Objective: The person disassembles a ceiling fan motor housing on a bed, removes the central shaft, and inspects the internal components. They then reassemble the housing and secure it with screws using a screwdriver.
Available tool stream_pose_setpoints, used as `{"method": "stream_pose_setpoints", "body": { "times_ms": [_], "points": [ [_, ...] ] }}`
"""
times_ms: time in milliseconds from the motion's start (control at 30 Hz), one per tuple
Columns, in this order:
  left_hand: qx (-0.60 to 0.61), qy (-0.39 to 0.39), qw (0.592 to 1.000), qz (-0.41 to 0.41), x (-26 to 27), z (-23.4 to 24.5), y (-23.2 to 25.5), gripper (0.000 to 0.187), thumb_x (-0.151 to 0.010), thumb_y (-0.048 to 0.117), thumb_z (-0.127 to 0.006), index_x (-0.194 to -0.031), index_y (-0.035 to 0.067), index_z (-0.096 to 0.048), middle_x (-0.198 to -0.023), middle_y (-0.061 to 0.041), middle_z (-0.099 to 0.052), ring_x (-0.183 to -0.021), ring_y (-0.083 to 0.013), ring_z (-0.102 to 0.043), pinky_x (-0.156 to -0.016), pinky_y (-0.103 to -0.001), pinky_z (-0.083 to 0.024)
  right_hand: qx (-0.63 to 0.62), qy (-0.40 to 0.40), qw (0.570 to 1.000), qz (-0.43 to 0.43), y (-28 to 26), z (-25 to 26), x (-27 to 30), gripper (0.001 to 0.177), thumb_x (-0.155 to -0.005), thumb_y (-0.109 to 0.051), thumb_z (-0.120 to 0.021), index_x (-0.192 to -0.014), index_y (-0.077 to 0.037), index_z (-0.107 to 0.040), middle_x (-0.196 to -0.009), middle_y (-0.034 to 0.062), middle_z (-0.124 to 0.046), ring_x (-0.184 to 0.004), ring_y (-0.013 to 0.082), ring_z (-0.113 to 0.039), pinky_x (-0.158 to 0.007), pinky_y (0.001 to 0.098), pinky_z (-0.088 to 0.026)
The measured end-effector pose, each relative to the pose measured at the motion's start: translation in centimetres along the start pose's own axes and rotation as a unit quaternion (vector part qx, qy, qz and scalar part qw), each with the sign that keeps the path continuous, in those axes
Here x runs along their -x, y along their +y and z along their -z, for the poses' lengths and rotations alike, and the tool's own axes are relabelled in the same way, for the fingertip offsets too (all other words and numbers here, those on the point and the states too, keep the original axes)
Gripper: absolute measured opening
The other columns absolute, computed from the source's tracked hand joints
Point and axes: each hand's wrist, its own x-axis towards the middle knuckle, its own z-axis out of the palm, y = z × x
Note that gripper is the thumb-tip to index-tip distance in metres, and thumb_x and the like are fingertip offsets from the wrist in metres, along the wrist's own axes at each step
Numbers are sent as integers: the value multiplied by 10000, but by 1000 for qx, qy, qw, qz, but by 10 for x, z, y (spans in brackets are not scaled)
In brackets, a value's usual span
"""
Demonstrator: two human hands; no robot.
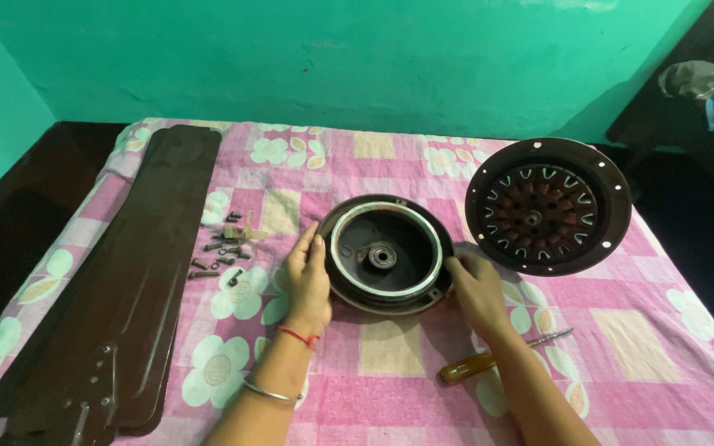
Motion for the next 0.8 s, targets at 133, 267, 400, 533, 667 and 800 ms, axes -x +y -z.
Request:
{"method": "stream_pose_setpoints", "body": {
  "times_ms": [133, 267, 400, 533, 667, 800],
  "points": [
    [-3, -45, 998, 40, -18, 6, 8, 453, -993, 120, -595, -1421, -22, -557, -1268, -124, -689, -1134, -180, -636, -996, -308, -494, -92, -50, 992, -77, -2, 5, 2, 378, -970, -276, -570, -1094, 42, -731, -652, 141, -650, -479, 213, -636, -449, 327, -533],
    [-77, 75, 993, 37, -1, -4, 7, 448, -1003, 190, -570, -1407, -2, -563, -1354, -116, -650, -1226, -192, -606, -1047, -319, -464, -121, -37, 991, -42, 3, 0, -2, 467, -1024, -346, -575, -1103, 89, -724, -751, 144, -652, -607, 212, -603, -549, 347, -502],
    [-175, 125, 974, -65, 44, -24, -8, 449, -1054, 223, -458, -1454, 19, -487, -1443, -130, -561, -1300, -217, -549, -1081, -345, -435, -17, 12, 997, 76, 10, -6, -5, 444, -1013, -321, -539, -1203, 46, -701, -997, 131, -755, -901, 185, -672, -803, 311, -506],
    [-168, 100, 977, -87, 42, -22, -11, 439, -1065, 209, -395, -1449, 21, -497, -1426, -116, -579, -1292, -212, -568, -1075, -342, -441, -25, -6, 988, 154, 15, -11, -7, 459, -1024, -297, -467, -1340, 0, -616, -1148, 169, -739, -1049, 222, -678, -934, 314, -490],
    [-102, 3, 994, -40, 5, -1, -6, 428, -1054, 221, -444, -1414, 17, -554, -1370, -122, -634, -1244, -223, -596, -1060, -334, -460, -49, -5, 992, 112, 17, -9, -4, 444, -1003, -261, -479, -1331, 5, -619, -1200, 169, -711, -1068, 233, -661, -924, 338, -488],
    [-69, -55, 996, 8, -13, 7, 2, 443, -1048, 240, -478, -1422, 15, -557, -1382, -129, -627, -1258, -229, -570, -1068, -335, -441, -62, -12, 997, 34, 10, -9, -3, 450, -1029, -315, -474, -1309, -2, -634, -1147, 150, -713, -1007, 220, -657, -868, 342, -513]
  ]
}}
